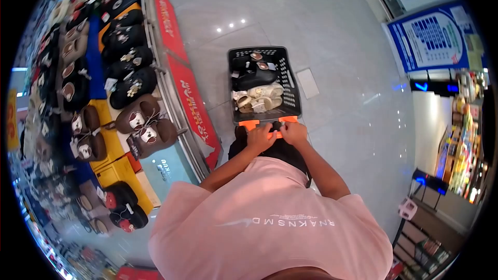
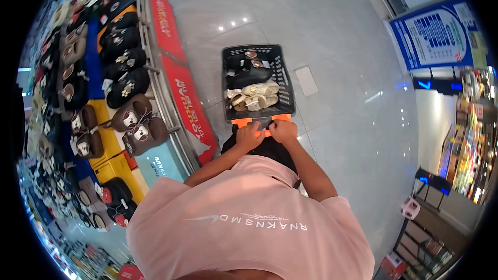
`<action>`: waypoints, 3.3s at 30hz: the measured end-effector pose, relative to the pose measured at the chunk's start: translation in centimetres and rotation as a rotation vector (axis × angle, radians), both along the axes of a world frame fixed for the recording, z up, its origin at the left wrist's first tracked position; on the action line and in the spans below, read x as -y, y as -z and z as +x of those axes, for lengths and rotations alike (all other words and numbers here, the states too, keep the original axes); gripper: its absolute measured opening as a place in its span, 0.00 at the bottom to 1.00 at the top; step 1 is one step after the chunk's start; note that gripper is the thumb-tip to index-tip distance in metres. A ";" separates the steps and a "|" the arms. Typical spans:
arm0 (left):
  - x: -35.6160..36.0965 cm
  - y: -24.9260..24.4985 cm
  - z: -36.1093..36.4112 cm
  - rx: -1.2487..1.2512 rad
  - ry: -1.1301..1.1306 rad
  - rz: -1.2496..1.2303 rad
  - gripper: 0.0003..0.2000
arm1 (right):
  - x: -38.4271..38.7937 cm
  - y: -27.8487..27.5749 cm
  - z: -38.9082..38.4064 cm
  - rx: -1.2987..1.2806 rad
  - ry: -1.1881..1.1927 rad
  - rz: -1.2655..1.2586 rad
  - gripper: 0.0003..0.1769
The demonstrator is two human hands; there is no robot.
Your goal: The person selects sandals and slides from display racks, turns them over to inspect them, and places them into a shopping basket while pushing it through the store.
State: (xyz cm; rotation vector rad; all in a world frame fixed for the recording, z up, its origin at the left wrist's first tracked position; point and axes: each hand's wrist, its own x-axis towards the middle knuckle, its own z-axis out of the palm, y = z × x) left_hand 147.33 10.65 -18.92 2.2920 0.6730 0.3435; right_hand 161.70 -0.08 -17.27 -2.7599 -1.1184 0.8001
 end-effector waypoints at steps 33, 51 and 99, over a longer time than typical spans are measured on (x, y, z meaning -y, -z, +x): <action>-26.0 -1.2 20.4 -0.178 -0.138 0.065 0.11 | -29.0 -0.2 22.6 -0.135 -0.218 0.173 0.23; -44.9 2.3 28.5 -0.033 -0.233 0.058 0.16 | -49.3 0.7 31.5 -0.074 -0.287 -0.087 0.29; -95.8 4.1 48.5 -0.095 -0.565 -0.070 0.18 | -105.4 3.9 52.3 -0.023 -0.518 -0.069 0.27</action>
